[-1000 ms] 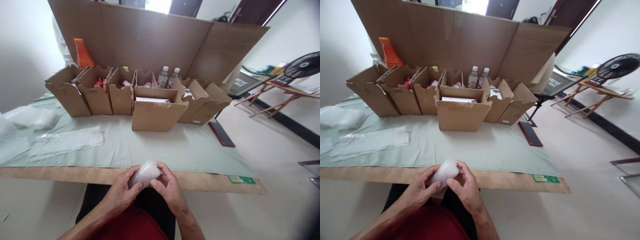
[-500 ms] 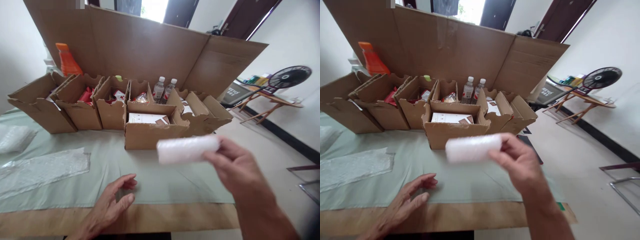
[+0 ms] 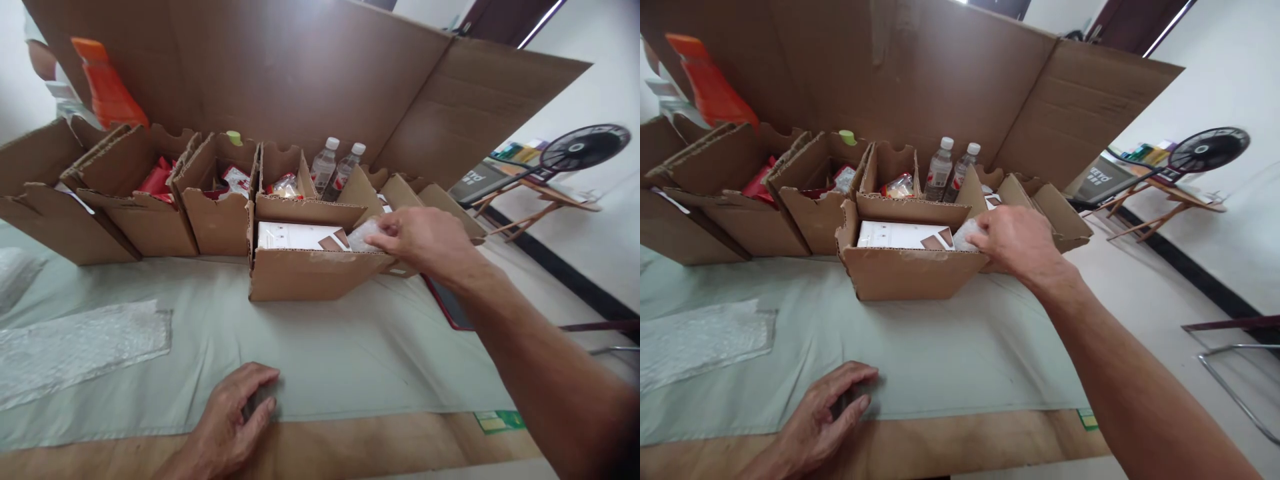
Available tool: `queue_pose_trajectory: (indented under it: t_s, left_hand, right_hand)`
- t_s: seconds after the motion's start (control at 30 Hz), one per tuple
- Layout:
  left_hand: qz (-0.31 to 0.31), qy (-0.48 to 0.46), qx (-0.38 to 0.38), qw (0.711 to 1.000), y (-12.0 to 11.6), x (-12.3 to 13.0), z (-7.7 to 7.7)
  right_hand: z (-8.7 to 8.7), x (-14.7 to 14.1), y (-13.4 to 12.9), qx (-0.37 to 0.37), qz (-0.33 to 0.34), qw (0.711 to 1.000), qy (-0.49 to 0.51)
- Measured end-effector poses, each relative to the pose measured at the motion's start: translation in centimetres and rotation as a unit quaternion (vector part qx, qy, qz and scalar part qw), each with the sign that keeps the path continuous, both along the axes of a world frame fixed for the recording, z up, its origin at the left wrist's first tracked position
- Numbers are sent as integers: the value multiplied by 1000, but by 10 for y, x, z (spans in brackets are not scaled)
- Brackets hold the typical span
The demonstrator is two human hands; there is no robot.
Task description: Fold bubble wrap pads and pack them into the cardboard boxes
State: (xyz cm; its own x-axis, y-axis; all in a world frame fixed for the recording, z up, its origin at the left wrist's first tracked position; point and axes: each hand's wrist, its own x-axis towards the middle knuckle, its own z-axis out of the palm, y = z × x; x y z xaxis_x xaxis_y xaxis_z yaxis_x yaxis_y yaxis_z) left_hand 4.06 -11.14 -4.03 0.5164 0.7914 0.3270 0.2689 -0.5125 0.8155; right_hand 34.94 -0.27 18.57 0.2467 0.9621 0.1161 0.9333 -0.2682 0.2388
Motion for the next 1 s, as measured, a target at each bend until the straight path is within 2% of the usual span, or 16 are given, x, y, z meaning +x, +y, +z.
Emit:
queue_pose_trajectory:
  t_s: [0.23, 0.33, 0.4, 0.47, 0.53, 0.6, 0.63, 0.7, 0.77, 0.87, 0.93, 1.0]
  left_hand:
    - [-2, -7, 9, 1000, 0, 3, 3]
    - [-6, -11, -4, 1000, -1, 2, 6]
    - [-4, -18, -16, 1000, 2, -4, 12]
    - [14, -19, -31, 999, 9, -14, 21]
    - [58, -7, -57, 997, 20, -25, 33]
    - [111, 3, -92, 990, 36, -32, 44]
    - [132, -2, -105, 986, 45, -32, 49]
    - [154, -30, -115, 981, 65, -26, 56]
    - [149, -60, -115, 980, 84, -12, 61]
    - [105, -87, -131, 982, 106, 19, 63]
    - [74, -114, -142, 981, 112, 37, 64]
    - [68, -137, -140, 978, 106, 49, 65]
  right_hand:
    - [-5, -12, 30, -118, 26, 992, 28]
    - [0, -12, 29, -122, 35, 988, 86]
    - [4, -5, 16, -64, 48, 987, 139]
    - [6, 7, -8, 49, 56, 981, 181]
    - [1, 19, -38, 178, 50, 957, 224]
    - [-13, 30, -66, 273, 33, 922, 272]
    - [-24, 34, -77, 297, 21, 907, 297]
    - [-49, 38, -90, 296, -2, 888, 353]
    - [-76, 36, -88, 232, 4, 877, 421]
    - [-109, 24, -68, 147, 58, 852, 500]
    - [-122, 16, -56, 152, 64, 840, 517]
    - [-128, 9, -57, 188, 50, 839, 508]
